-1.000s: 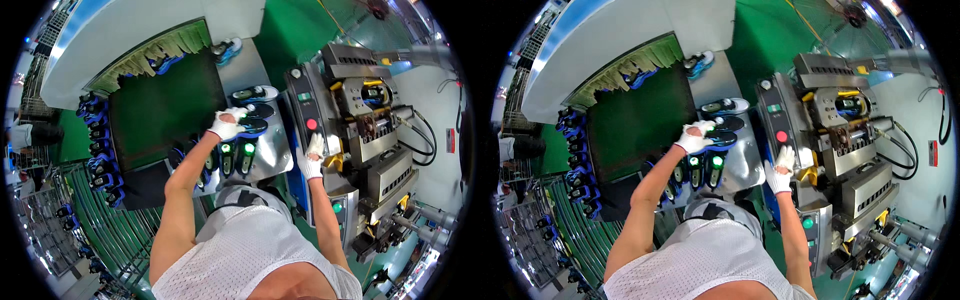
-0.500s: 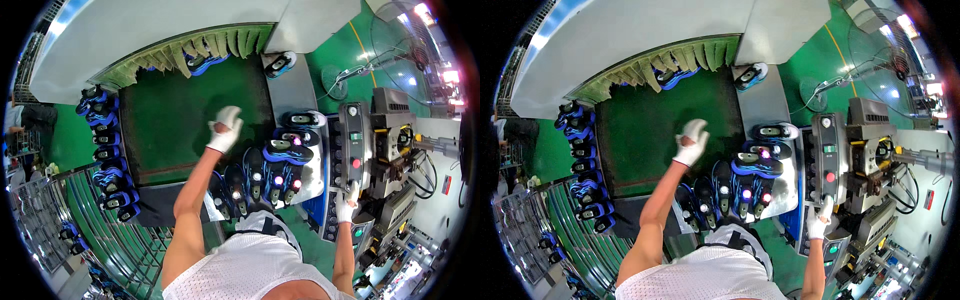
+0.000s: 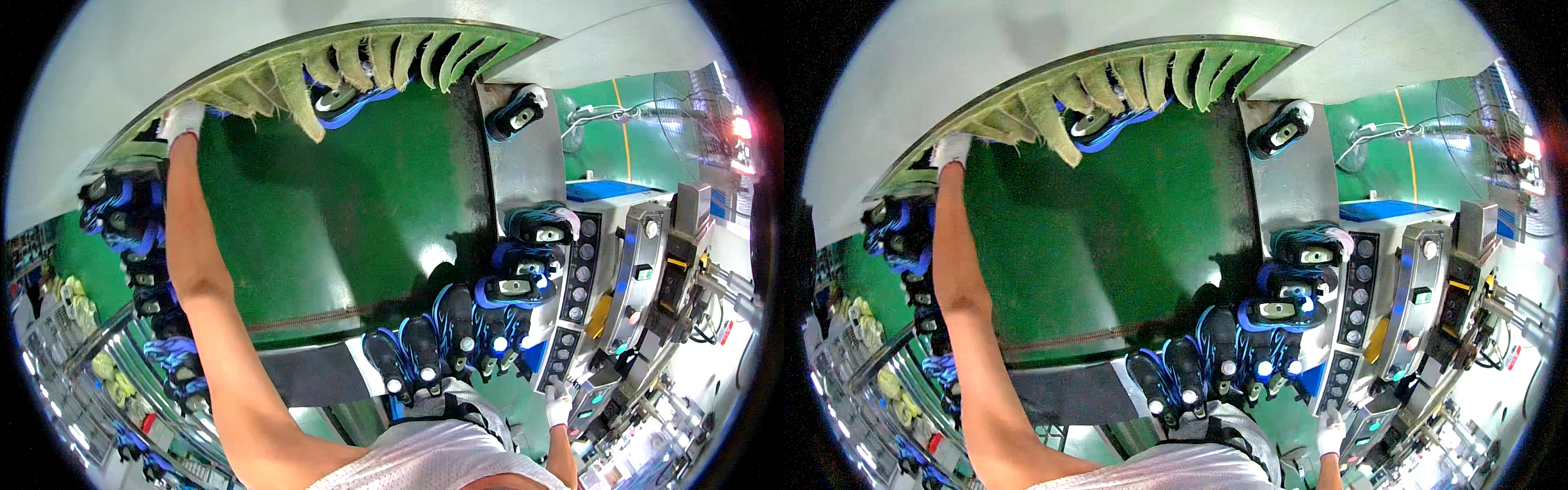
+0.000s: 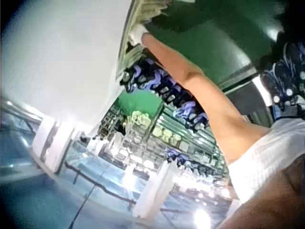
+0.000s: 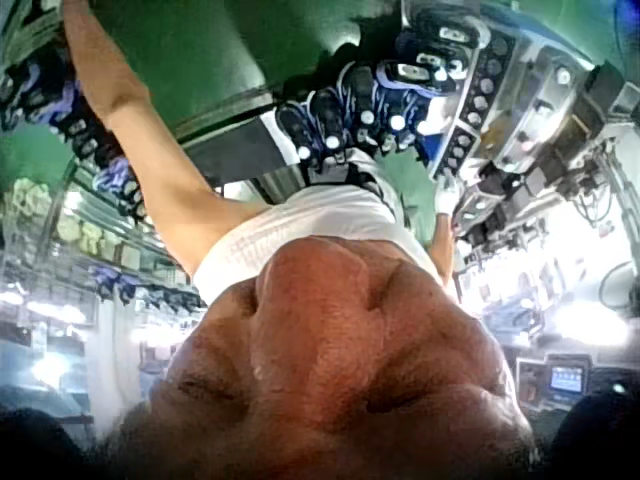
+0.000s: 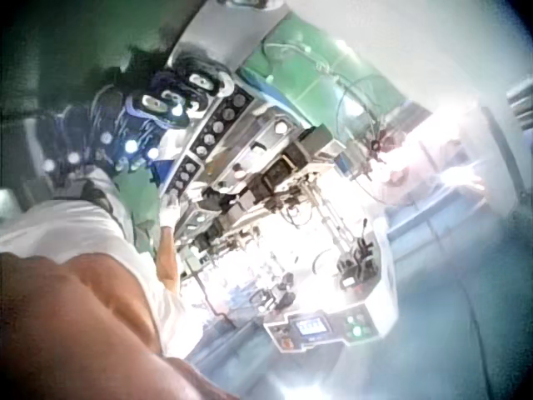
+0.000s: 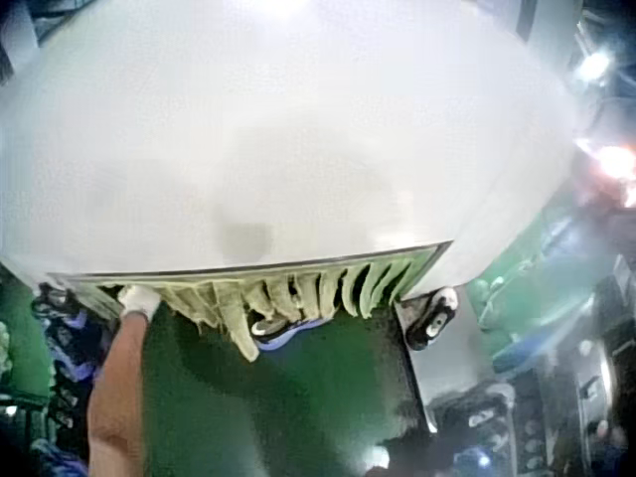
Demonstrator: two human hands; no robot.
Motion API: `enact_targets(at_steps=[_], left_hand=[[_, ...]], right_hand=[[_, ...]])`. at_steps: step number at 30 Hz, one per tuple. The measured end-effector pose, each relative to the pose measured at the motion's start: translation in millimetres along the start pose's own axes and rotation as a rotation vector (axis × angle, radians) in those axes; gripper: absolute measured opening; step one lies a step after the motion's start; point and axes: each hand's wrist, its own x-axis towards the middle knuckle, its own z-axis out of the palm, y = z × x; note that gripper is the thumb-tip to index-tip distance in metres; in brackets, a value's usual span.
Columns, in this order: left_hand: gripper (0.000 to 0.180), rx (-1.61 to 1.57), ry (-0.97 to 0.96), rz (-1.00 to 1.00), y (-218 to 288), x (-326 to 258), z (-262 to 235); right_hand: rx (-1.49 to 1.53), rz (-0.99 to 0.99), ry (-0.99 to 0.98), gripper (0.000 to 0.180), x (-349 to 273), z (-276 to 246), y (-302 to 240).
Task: The person repeatedly picks up blue and black athletic shoes from a conveyor belt, places them into a shoe assembly machine, and removes them after processing. The person then places the processed shoes onto a nearby table. This cycle is repeated continuously throughout the video.
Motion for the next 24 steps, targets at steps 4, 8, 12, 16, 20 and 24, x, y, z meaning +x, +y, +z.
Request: enact_targets(at_steps=[4,8,12,16,20,24], left_hand=[[0.034,0.238,0.082,0.143,-41,43,63],[0.030,0.546,-0.094,0.324,-65,55,56],[0.043,0.428,0.012,0.328,-75,-4,56],[0.042,-0.331,0.327,0.303,3,-130,-18],[0.021,-0.610,0.295,0.430,16,-271,-51],[0.026,-0.705,0.163,0.420,39,-352,-76]], right_hand=[[-0.163,0.171,-0.068,0.034,-14,-11,29],[-0.312,0.270,-0.125,0.039,-26,0,24],[-0.093,0.205,-0.100,0.040,-11,19,44],[0.016,0.050,-0.192,0.043,1,27,-63],[0.136,-0.144,-0.223,0.045,33,31,-96],[0.135,-0.378,-0.281,0.052,26,43,-174]])
